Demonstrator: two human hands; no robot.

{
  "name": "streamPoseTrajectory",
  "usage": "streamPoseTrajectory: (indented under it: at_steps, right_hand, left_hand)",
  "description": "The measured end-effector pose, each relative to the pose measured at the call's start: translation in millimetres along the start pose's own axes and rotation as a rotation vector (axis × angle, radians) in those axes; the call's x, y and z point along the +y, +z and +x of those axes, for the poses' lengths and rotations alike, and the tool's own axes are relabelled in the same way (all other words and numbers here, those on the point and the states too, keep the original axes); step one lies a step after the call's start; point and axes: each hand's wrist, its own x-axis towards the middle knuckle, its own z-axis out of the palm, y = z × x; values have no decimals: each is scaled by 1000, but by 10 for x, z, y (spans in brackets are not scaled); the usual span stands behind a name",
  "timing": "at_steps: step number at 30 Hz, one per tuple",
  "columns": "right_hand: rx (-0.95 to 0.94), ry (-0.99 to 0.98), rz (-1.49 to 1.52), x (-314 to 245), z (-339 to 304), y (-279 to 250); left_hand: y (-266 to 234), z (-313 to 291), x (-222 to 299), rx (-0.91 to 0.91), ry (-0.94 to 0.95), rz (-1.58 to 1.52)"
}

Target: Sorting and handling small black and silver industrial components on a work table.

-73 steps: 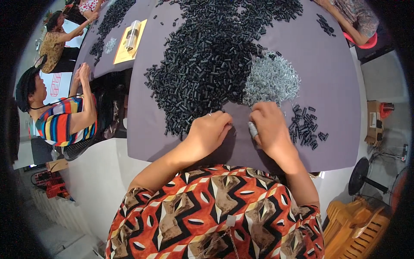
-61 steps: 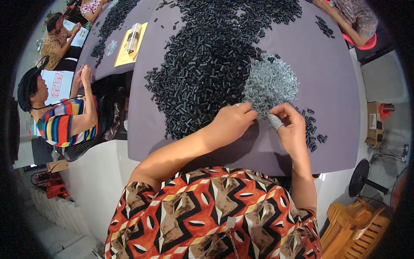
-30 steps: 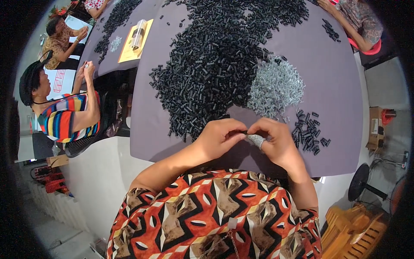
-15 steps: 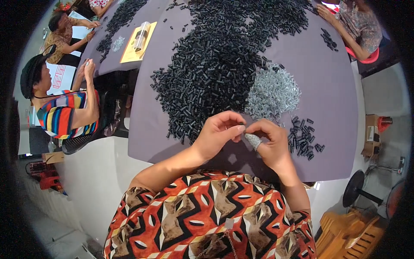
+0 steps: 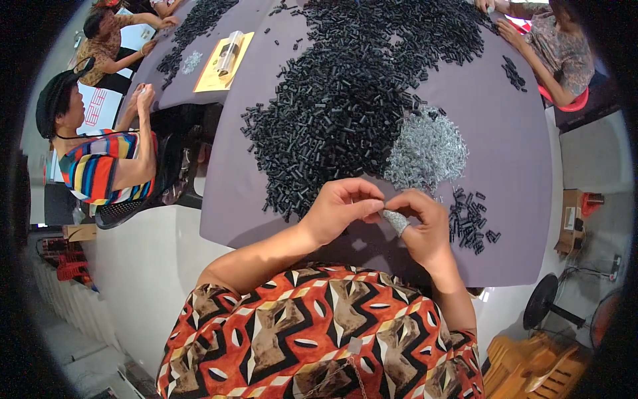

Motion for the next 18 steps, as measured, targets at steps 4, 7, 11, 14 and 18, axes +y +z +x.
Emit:
streamPoseTrajectory:
  at_steps: [4,7,11,14,18]
  right_hand:
    - [-23,19,-66,-20,4,-22]
    - [-57,-4,-160,-50,19,-54]
    - [-95,-20,-205,-140,6,-47]
    - [-119,-11,-202,-126,-3,-37]
    - [-124,-46,-241,-90,-18,-42]
  left_hand:
    - [-1,-47,-7,-25,-56,59]
    - [17,-57,61,-31,-25,217]
    - [-16,-70,202,-121,79,654]
    - [-41,-77,220,-177,57,751]
    - [-54,-82,115,-181,352,992]
